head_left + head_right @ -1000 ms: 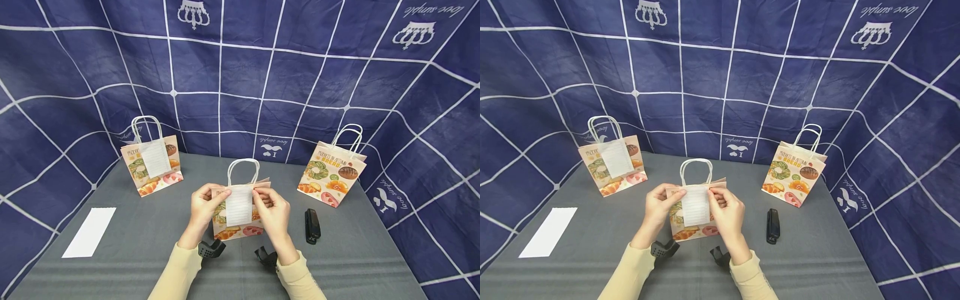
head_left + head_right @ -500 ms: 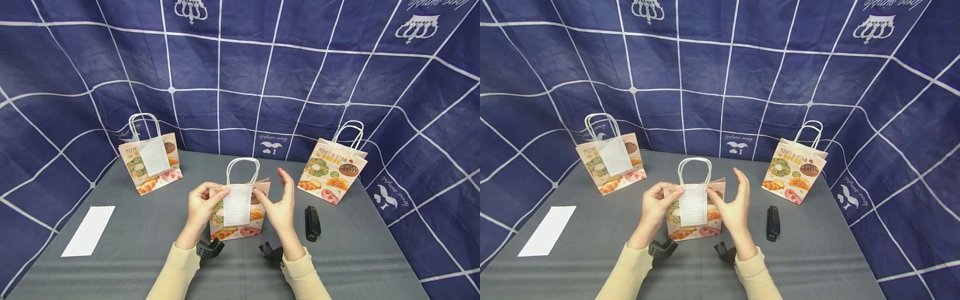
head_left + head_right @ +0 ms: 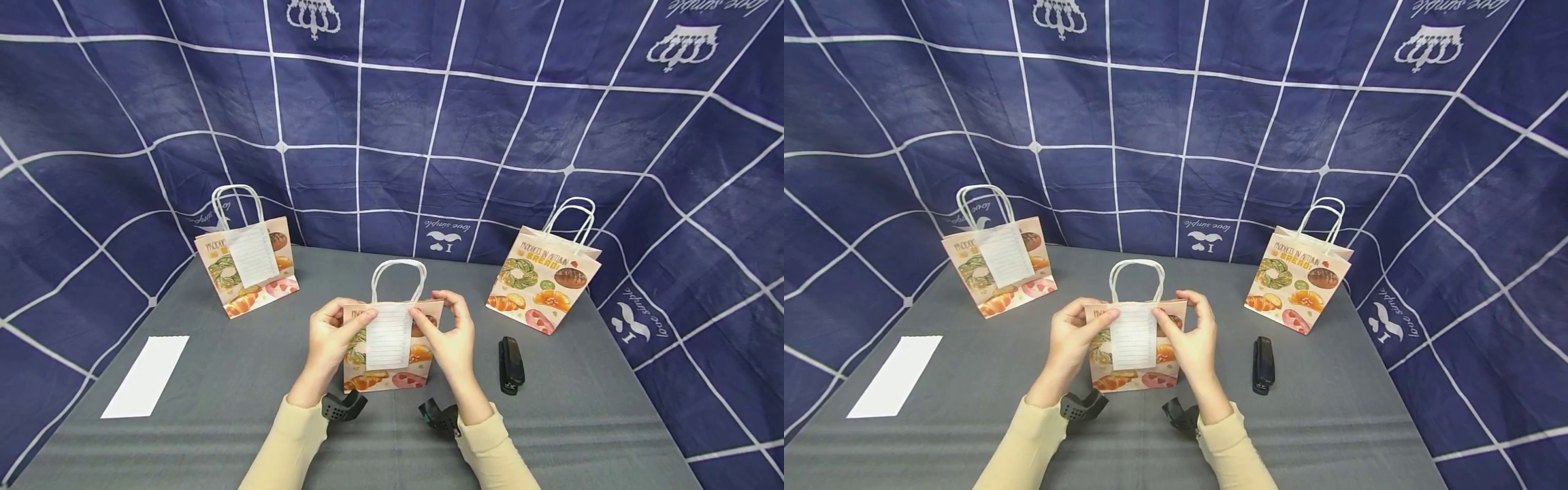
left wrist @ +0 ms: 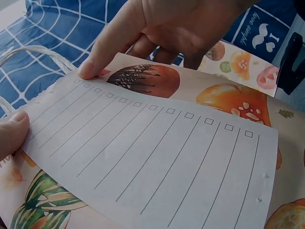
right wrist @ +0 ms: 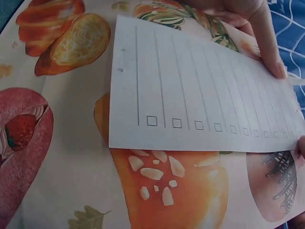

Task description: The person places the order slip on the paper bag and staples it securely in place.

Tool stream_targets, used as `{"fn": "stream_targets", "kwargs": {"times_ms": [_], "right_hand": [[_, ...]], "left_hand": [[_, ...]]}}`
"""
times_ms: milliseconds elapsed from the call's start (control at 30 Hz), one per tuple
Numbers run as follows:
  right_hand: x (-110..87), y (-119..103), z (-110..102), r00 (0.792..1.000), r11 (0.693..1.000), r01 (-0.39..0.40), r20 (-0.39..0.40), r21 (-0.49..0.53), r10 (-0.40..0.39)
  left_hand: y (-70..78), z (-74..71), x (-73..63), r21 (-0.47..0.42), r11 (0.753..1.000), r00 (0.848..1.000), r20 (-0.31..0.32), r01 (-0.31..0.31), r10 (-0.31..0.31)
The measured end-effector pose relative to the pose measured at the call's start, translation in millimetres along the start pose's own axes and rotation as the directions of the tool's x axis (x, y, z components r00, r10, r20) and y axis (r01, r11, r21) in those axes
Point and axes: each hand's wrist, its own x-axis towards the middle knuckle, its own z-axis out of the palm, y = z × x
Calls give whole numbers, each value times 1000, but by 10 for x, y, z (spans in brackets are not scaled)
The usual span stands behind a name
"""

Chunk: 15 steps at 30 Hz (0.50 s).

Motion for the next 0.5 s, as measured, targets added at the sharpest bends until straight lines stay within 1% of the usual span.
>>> {"fn": "stream_targets", "kwargs": {"times_ms": [133,367,500], "right_hand": [[-20,-23,3,1000,1000,8,-12,-25,-9],[-26,-25,-10,999,998,33,4,-49,-33],[-31,160,-16,999,997,44,8,-71,-43]], "left_hand": [[41,18,-8,35,999,1000,-2,5,-5],[268,95,-52,105,994,1000,-10,1,0],[280,92,-58,121,993,1000,-6,2,-1]]}}
